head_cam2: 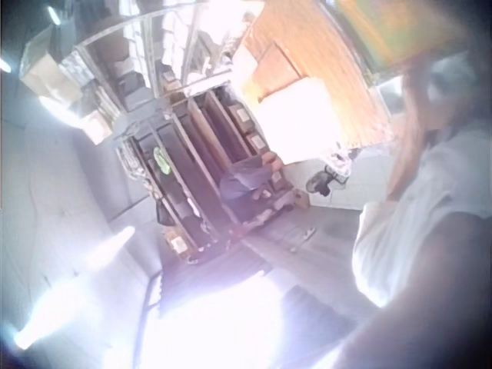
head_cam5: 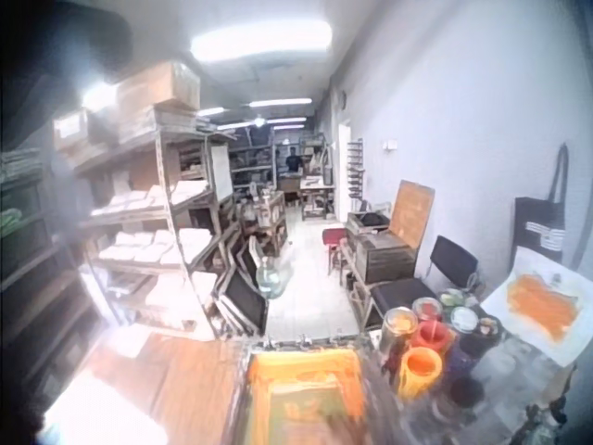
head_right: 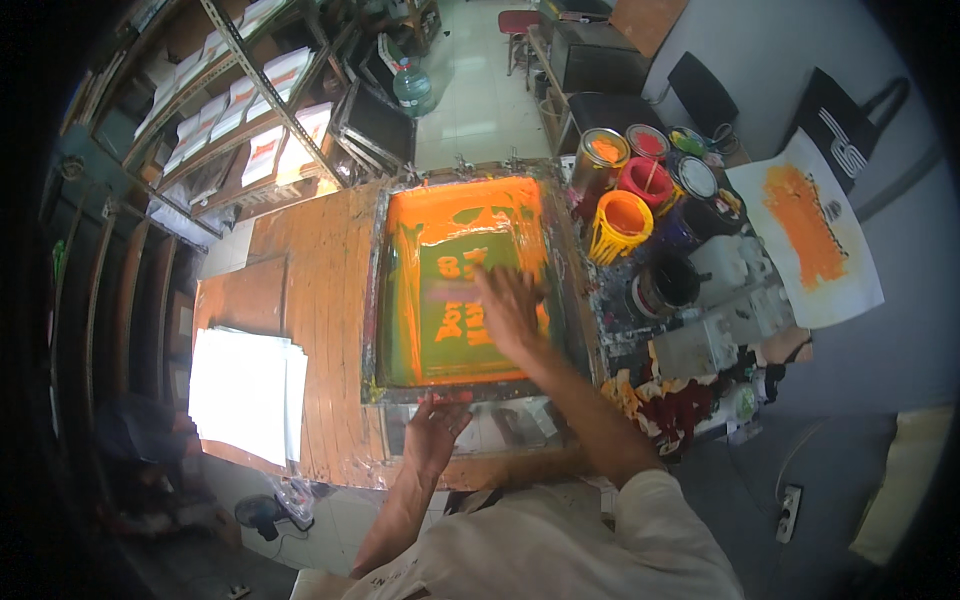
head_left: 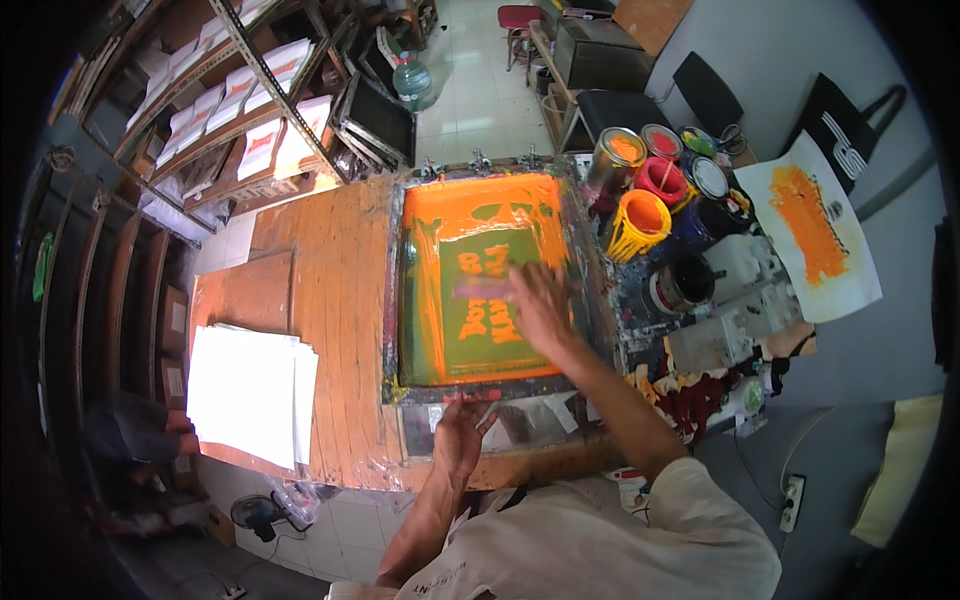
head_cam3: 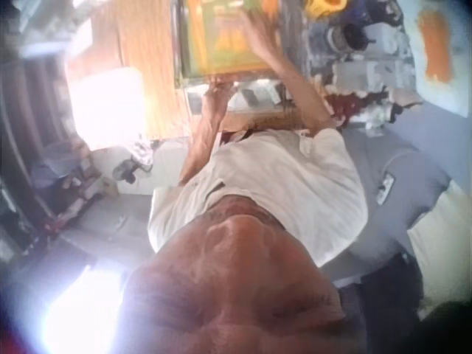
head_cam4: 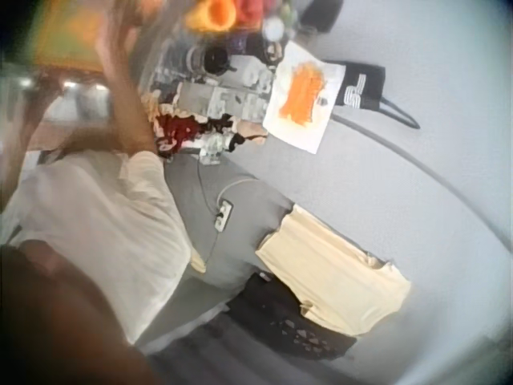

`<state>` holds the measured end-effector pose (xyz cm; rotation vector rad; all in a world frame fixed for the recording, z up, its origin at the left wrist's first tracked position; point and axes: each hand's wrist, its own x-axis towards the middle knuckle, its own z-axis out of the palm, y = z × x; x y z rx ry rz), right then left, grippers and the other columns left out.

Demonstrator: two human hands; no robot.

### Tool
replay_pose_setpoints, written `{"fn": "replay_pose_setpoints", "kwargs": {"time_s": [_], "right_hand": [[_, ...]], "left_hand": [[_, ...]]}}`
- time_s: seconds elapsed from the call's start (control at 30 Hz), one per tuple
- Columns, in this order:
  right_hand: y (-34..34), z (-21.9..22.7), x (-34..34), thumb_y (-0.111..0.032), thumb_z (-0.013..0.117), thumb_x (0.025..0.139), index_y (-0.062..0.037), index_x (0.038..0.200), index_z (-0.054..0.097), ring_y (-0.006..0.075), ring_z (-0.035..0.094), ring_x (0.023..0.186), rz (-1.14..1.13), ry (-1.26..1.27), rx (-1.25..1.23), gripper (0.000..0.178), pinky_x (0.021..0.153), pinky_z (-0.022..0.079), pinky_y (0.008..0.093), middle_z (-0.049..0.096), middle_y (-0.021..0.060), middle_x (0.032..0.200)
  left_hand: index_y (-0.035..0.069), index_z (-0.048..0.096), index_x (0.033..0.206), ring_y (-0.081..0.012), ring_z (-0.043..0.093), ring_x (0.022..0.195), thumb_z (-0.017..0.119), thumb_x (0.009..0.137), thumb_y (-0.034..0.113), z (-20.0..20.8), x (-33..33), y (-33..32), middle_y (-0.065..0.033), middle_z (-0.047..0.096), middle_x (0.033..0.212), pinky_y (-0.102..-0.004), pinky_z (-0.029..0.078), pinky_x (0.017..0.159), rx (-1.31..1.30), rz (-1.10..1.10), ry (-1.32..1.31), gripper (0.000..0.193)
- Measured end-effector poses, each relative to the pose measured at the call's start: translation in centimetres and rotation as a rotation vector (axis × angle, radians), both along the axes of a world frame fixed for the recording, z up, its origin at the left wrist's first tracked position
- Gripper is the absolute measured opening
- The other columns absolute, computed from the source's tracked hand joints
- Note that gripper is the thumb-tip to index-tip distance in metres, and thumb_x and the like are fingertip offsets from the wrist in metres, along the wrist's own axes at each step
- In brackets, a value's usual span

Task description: The person performs screen printing by spreading ink across a screen with a squeegee, lifting the screen to reveal the print, and placing printed sheets onto a stack.

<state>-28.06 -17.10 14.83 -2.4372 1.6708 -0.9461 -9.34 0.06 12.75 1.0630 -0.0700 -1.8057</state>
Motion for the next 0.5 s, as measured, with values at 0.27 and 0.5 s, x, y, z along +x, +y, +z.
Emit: {"fn": "replay_pose_setpoints", "kwargs": {"time_s": [0.27,0.5], "right_hand": [[-22.5,-2.0,-1.6,-0.007,0.07,0.085,-0.022,0.127,0.061,0.0341,0.06,0.106,-0.031,0.179,0.178,0.046,0.089,0.045,0.0514,0.059,0.0108,0.117],[-30.7,-9.3,-0.4,-0.019,0.074,0.085,-0.0308,0.14,0.058,0.0352,0.048,0.122,-0.016,0.247,0.027,0.059,0.098,0.041,0.055,0.048,0.0097,0.136]], "left_hand": [[0.013,0.062,0.105,-0.0319,0.06,0.121,0.051,0.104,0.032,-2.8,-0.1,0.7,-0.0107,0.068,0.112,-0.0496,0.041,0.104,0.135,0.121,0.013,0.023],[0.01,0.064,0.107,-0.0328,0.067,0.11,0.062,0.101,0.032,-1.0,-0.1,1.3,-0.0079,0.07,0.102,-0.0487,0.05,0.098,0.074,0.088,-0.219,0.022]]}}
